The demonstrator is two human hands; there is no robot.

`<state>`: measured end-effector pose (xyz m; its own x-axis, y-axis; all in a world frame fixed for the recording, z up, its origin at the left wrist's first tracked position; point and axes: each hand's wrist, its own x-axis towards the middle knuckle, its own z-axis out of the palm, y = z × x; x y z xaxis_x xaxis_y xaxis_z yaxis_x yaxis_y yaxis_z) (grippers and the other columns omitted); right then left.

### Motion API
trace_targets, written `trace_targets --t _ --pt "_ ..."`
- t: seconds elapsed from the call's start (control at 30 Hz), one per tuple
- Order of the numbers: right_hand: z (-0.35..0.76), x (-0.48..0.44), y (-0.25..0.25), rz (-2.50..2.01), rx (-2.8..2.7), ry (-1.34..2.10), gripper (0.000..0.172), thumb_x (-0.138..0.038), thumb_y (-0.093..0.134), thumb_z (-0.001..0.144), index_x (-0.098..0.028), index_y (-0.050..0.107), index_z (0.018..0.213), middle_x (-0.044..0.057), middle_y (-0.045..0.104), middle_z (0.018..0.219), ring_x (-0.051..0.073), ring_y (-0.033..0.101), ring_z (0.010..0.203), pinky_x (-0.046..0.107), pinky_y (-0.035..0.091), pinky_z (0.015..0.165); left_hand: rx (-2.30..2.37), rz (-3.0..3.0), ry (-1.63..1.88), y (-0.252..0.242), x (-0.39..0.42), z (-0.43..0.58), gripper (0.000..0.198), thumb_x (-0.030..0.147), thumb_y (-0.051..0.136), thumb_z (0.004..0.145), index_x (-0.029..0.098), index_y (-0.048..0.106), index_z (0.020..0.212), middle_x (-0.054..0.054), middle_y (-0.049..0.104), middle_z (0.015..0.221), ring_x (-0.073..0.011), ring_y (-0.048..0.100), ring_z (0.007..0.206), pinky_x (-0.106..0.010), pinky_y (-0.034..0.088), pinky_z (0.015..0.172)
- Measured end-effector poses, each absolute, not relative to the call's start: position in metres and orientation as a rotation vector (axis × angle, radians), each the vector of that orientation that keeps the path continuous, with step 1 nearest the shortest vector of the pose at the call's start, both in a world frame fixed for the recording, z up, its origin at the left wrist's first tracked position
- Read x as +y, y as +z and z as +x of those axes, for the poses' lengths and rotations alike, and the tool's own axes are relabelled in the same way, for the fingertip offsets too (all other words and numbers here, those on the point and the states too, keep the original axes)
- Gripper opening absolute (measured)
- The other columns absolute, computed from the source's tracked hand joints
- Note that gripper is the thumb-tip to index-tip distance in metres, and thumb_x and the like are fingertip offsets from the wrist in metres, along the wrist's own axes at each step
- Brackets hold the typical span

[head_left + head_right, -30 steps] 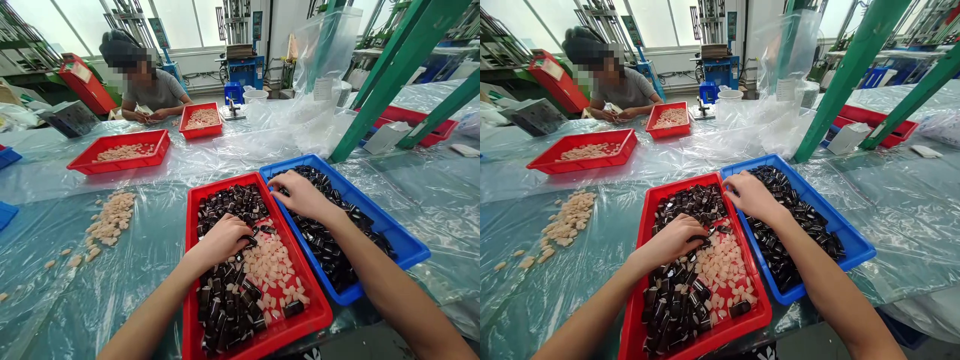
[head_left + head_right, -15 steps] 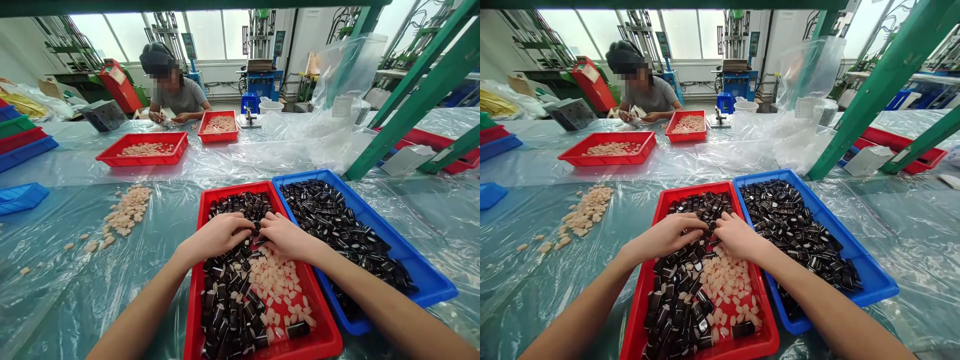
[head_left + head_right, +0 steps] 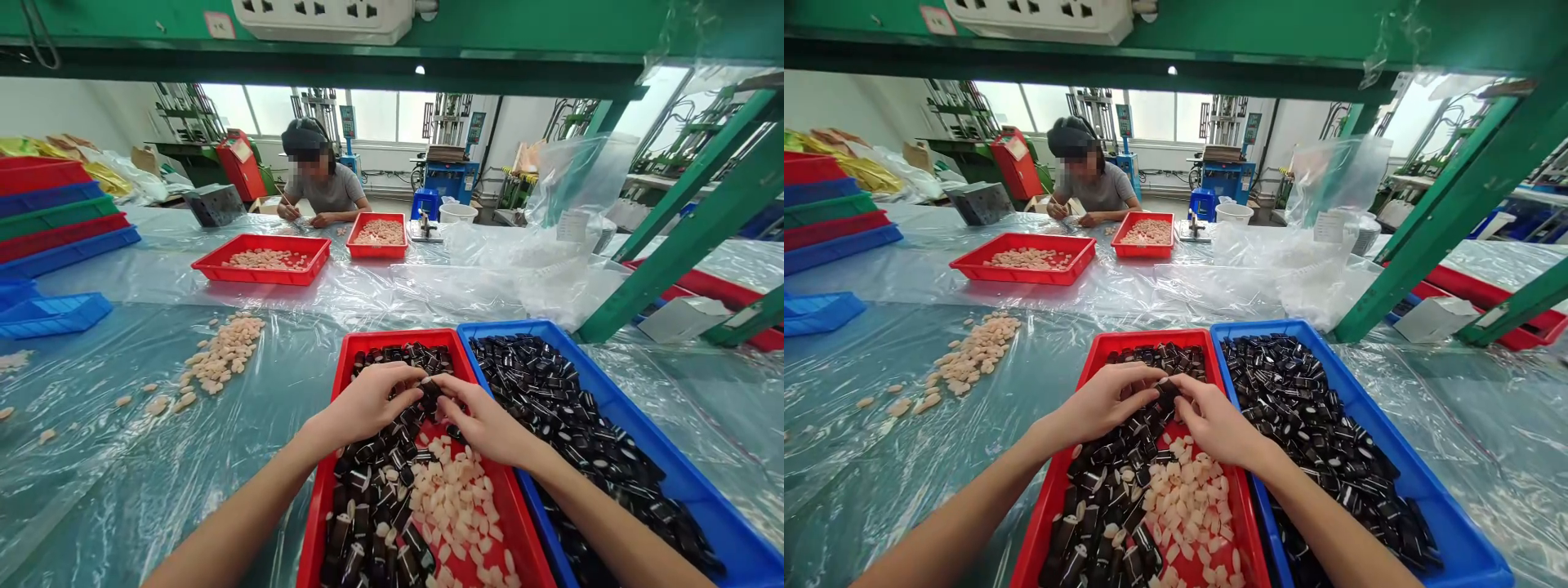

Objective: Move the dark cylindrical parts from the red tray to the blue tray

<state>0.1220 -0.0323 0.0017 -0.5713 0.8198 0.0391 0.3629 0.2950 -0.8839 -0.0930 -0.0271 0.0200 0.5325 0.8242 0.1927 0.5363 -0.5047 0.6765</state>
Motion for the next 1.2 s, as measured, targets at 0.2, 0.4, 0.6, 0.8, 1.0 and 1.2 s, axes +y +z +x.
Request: trace_targets --t 0.2,0.4,0.6,0.8,1.0,1.2 --pt "0.113 -0.036 -0.005 -1.052 -2.059 1.179 0.029 -0.028 0.055 0.093 -0.019 0.058 0.120 0.001 0.063 0.084 0.014 0.055 0.072 0.026 0.045 0.066 1.141 2.192 0.789 0.018 -0.031 -0.086 0.017 0.021 0.057 0.092 0.020 0.070 0.103 -0.003 0.074 0.096 -0.0159 0.067 0.085 -0.030 0.051 0.080" --pt "0.109 -0.033 -0.008 -1.073 -2.067 1.082 0.019 -0.024 0.047 0.097 -0.016 0.064 0.098 0.000 0.066 0.082 0.013 0.055 0.068 0.024 0.041 0.061 1.176 2.095 0.860 0.018 -0.031 -0.084 0.021 0.025 0.056 0.092 0.019 0.073 0.103 -0.005 0.076 0.099 -0.0170 0.069 0.086 -0.029 0.053 0.076" --pt "0.120 -0.030 0.000 -1.107 -2.275 0.709 0.018 -0.016 0.051 0.095 -0.018 0.066 0.103 0.005 0.072 0.098 0.019 0.067 0.089 0.028 0.047 0.077 1.145 1.941 0.762 0.017 -0.031 -0.086 0.023 0.022 0.056 0.087 0.016 0.075 0.098 -0.004 0.076 0.083 -0.0136 0.066 0.070 -0.023 0.052 0.062" --pt "0.128 -0.030 0.000 -1.025 -2.397 0.475 0.019 -0.018 0.047 0.098 -0.018 0.065 0.104 0.005 0.071 0.091 0.016 0.066 0.081 0.025 0.046 0.070 1.104 1.759 0.841 0.015 -0.034 -0.081 0.018 0.021 0.061 0.080 0.014 0.075 0.089 -0.003 0.073 0.077 -0.0128 0.064 0.069 -0.022 0.051 0.062" --pt "0.132 -0.031 0.000 -0.985 -2.464 0.203 0.027 -0.016 0.039 0.099 -0.016 0.065 0.107 0.006 0.069 0.083 0.017 0.064 0.075 0.025 0.044 0.065 1.201 1.648 0.934 0.017 -0.040 -0.072 0.014 0.019 0.061 0.073 0.013 0.073 0.077 -0.001 0.068 0.065 -0.0103 0.058 0.057 -0.020 0.047 0.054" --pt "0.134 -0.029 0.000 -0.930 -2.274 0.524 0.024 -0.021 0.043 0.099 -0.020 0.065 0.109 0.004 0.070 0.086 0.014 0.064 0.073 0.023 0.047 0.066 1.218 1.562 1.031 0.012 -0.045 -0.068 0.016 0.021 0.062 0.073 0.014 0.075 0.080 -0.003 0.073 0.071 -0.0140 0.065 0.061 -0.023 0.053 0.056"
